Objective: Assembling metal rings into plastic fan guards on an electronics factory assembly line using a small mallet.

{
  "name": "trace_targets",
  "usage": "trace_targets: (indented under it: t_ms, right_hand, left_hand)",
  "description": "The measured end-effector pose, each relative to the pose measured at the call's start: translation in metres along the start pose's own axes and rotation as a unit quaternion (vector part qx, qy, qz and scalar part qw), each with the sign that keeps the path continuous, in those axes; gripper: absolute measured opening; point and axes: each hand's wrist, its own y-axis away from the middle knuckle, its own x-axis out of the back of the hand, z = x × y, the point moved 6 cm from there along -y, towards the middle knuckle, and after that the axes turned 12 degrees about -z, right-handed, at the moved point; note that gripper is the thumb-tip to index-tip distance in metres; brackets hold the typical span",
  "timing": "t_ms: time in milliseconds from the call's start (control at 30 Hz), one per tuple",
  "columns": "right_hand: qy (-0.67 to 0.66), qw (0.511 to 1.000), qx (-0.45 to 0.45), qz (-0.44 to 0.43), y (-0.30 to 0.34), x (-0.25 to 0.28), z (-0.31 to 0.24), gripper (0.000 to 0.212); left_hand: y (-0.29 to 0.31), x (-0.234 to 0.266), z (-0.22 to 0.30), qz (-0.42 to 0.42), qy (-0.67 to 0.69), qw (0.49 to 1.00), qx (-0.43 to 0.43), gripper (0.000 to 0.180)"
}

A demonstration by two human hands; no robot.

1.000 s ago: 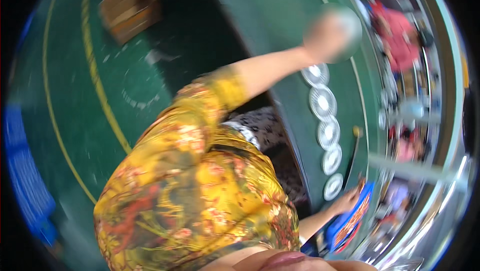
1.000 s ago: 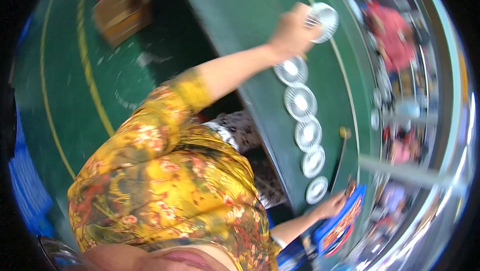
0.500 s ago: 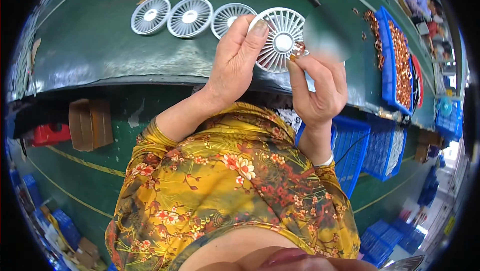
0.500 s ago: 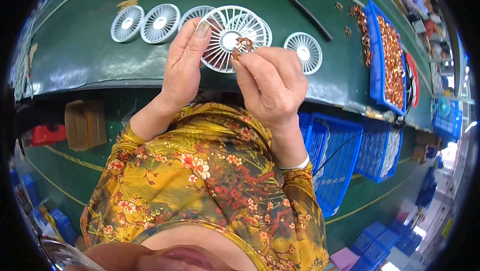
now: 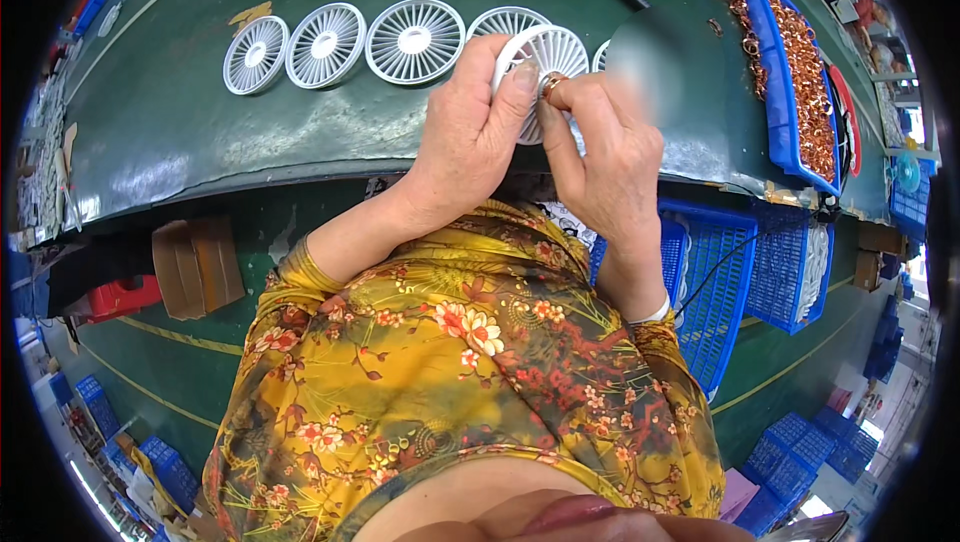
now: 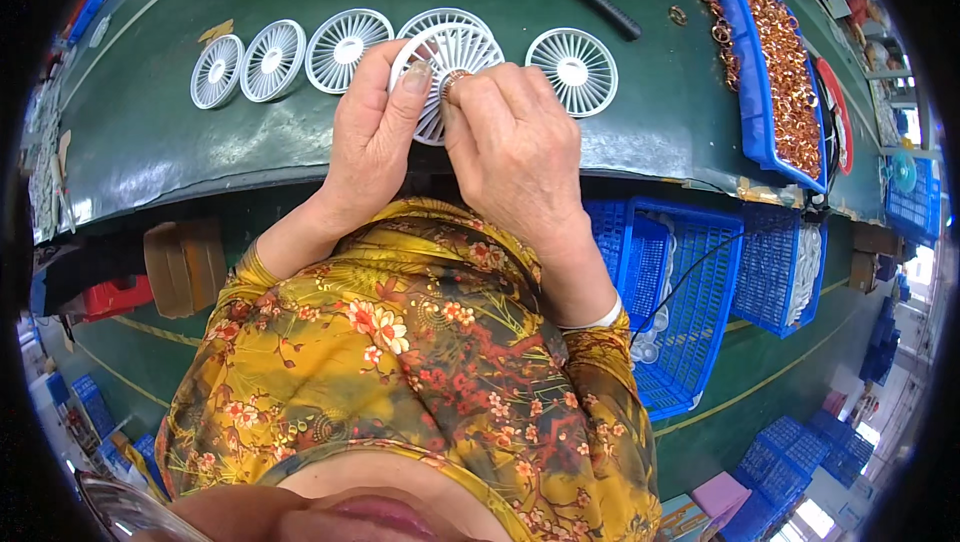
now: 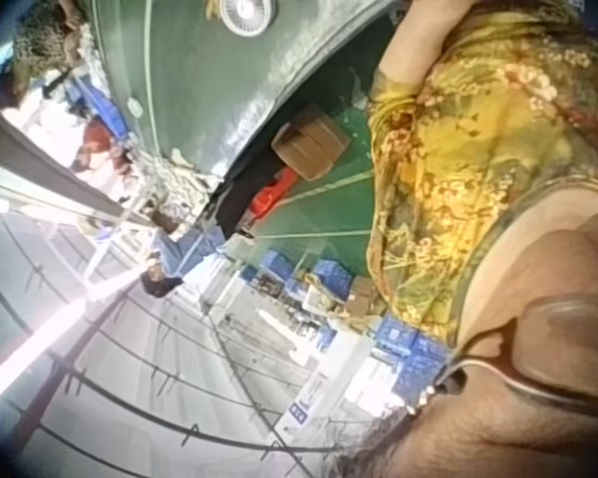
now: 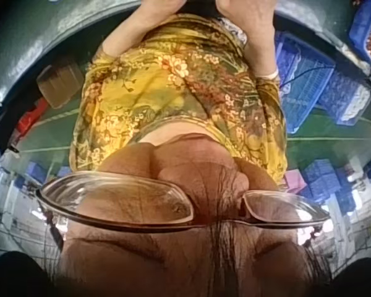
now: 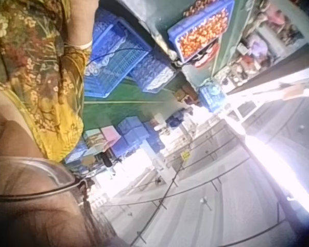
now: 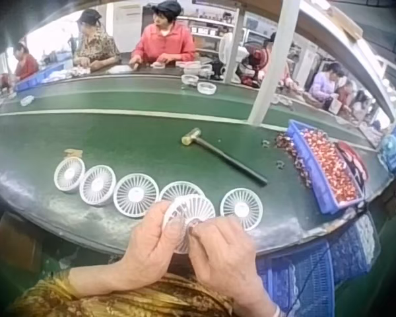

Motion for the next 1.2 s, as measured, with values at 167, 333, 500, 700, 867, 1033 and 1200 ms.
trace_targets:
  t_ms: [167,333,500,700,867,1033,1200]
  right_hand:
    - [0.016,1.000,-0.012,-0.020,0.004,-0.004,0.000,0.012]
    - [0.030,0.996,-0.036,-0.073,0.006,-0.009,0.002,0.013]
    - [0.013,0.996,-0.027,-0.086,0.005,-0.009,0.002,0.012]
    - [-0.016,0.996,-0.079,0.038,0.014,0.006,-0.001,0.033]
    - [0.019,0.991,0.050,-0.126,0.019,0.028,-0.021,0.031]
    - [-0.073,0.984,0.057,-0.153,0.025,0.029,-0.024,0.032]
    - [-0.325,0.926,0.080,-0.174,0.004,0.017,0.015,0.030]
  left_hand:
    - [0.001,-0.005,-0.015,-0.014,0.088,0.994,0.059,0.029]
    - [0.003,-0.004,-0.017,-0.016,0.038,0.997,0.064,0.028]
    - [0.007,-0.004,-0.017,-0.035,0.003,0.997,0.062,0.026]
    - [0.003,-0.003,-0.008,-0.090,0.190,0.976,0.058,0.029]
    - [0.026,-0.007,0.011,-0.237,0.334,0.898,0.160,0.042]
    - [0.034,-0.010,0.017,-0.292,0.336,0.884,0.141,0.046]
    - [0.026,0.016,0.018,-0.197,0.126,0.970,0.069,0.043]
